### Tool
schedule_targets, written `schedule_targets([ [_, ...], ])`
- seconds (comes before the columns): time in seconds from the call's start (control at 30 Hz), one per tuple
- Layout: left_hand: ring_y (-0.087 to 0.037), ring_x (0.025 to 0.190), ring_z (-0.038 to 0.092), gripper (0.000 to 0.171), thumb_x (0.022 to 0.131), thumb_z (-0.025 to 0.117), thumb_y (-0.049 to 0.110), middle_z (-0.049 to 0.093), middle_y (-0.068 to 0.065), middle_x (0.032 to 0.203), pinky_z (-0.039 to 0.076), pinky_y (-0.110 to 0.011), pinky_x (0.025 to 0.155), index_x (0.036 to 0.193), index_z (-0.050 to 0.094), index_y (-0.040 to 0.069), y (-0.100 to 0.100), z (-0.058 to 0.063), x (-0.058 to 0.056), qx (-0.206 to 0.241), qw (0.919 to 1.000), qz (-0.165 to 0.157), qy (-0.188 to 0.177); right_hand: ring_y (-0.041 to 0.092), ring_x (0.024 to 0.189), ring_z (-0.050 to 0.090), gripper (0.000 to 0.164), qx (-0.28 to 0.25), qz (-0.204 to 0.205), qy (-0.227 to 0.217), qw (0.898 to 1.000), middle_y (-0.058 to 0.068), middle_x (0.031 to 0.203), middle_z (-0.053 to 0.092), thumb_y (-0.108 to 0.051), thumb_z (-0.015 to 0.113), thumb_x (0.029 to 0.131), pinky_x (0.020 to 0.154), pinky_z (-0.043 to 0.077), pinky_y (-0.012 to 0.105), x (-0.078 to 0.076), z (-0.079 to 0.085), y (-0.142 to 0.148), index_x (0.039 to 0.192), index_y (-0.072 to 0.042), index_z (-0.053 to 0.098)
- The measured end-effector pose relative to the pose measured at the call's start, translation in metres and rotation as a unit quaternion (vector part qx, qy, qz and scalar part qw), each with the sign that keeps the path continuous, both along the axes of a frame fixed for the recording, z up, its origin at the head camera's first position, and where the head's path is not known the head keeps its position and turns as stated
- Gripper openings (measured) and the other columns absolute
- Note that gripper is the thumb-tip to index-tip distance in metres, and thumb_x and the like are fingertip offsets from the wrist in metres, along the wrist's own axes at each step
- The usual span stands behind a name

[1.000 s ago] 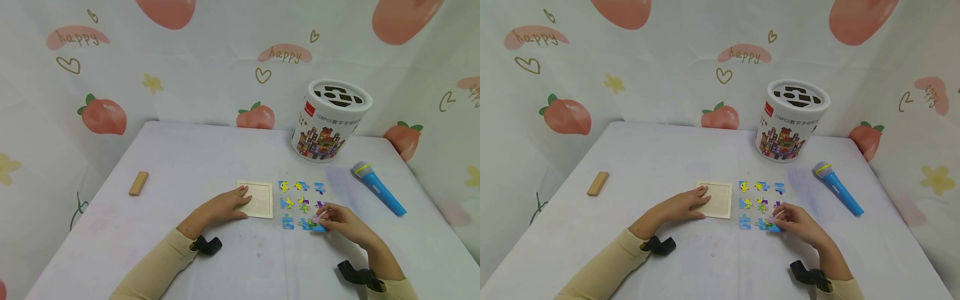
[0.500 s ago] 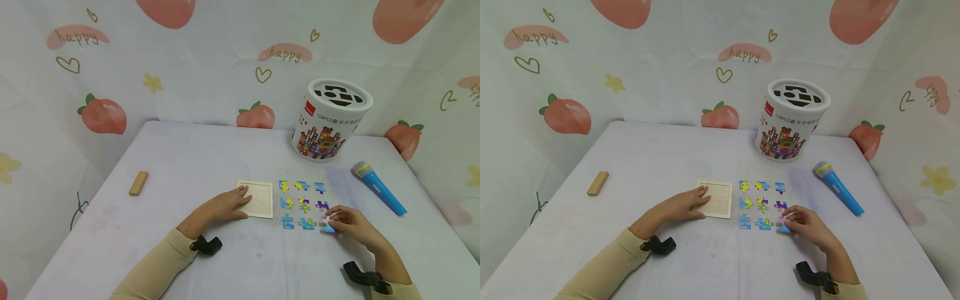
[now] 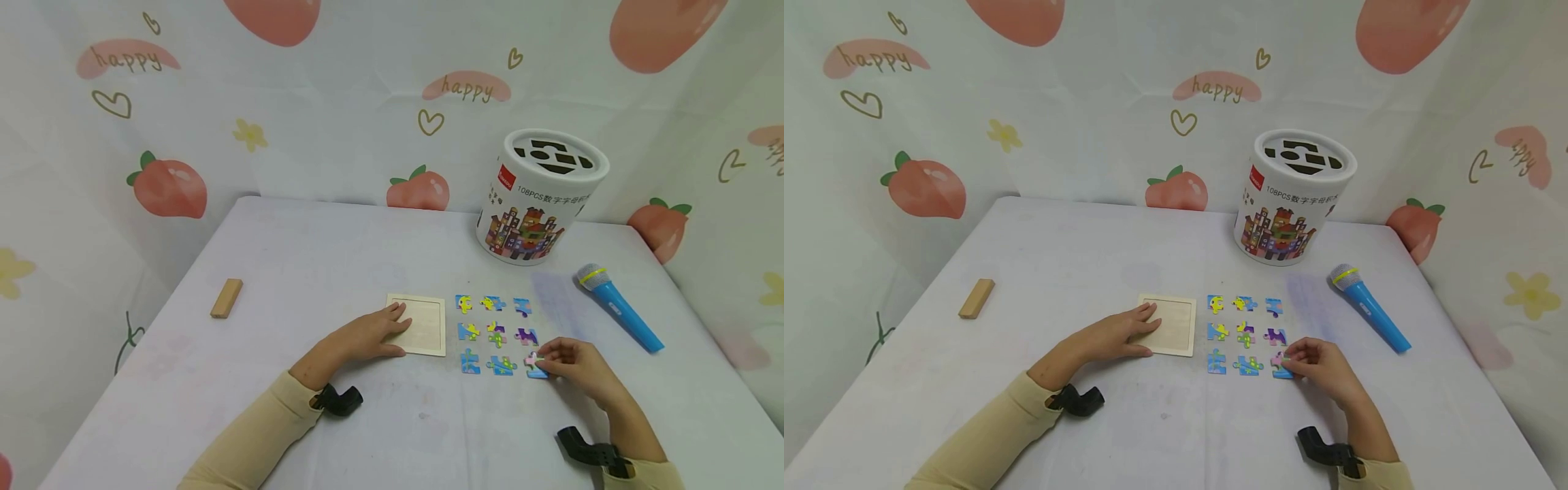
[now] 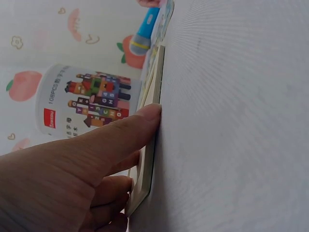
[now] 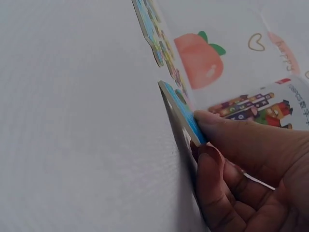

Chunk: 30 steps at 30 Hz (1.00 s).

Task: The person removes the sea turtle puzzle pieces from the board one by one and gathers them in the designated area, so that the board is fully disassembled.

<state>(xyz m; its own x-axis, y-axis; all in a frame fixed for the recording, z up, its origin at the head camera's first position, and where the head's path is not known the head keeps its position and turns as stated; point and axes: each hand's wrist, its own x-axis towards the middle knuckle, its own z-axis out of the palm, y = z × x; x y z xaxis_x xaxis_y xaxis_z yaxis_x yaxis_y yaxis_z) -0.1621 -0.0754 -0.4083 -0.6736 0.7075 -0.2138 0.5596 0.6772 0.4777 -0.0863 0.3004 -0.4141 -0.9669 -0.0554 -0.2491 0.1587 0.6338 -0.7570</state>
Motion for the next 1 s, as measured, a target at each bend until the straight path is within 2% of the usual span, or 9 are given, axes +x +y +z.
schedule_targets([
  [0.33,-0.024,0.145,0.015,0.064,0.088,0.062,0.036,0.020,-0.013,0.154,0.025,-0.040,0.114,0.141,0.039,0.008,0.0008,0.0002,-0.0008,-0.004,1.0000,0.004,-0.002,0.008,0.066,0.049,0.031,0.033,-0.018,-0.006,0.999,0.001,0.077,0.063,-0.023,0.070,0.083,0.055,0.043,0.021,-0.0022,-0.0025,-0.0011,0.097,0.004,0.065],
  [1.0,-0.023,0.145,0.014,0.064,0.089,0.062,0.035,0.019,-0.013,0.155,0.024,-0.040,0.115,0.142,0.038,0.008,0.0003,0.0029,0.0017,0.001,0.9999,0.007,-0.008,0.009,0.068,0.051,0.029,0.048,-0.037,-0.013,0.998,0.001,0.077,0.063,-0.021,0.070,0.084,0.056,0.044,0.020,-0.0027,-0.0025,-0.0033,0.097,0.005,0.065],
])
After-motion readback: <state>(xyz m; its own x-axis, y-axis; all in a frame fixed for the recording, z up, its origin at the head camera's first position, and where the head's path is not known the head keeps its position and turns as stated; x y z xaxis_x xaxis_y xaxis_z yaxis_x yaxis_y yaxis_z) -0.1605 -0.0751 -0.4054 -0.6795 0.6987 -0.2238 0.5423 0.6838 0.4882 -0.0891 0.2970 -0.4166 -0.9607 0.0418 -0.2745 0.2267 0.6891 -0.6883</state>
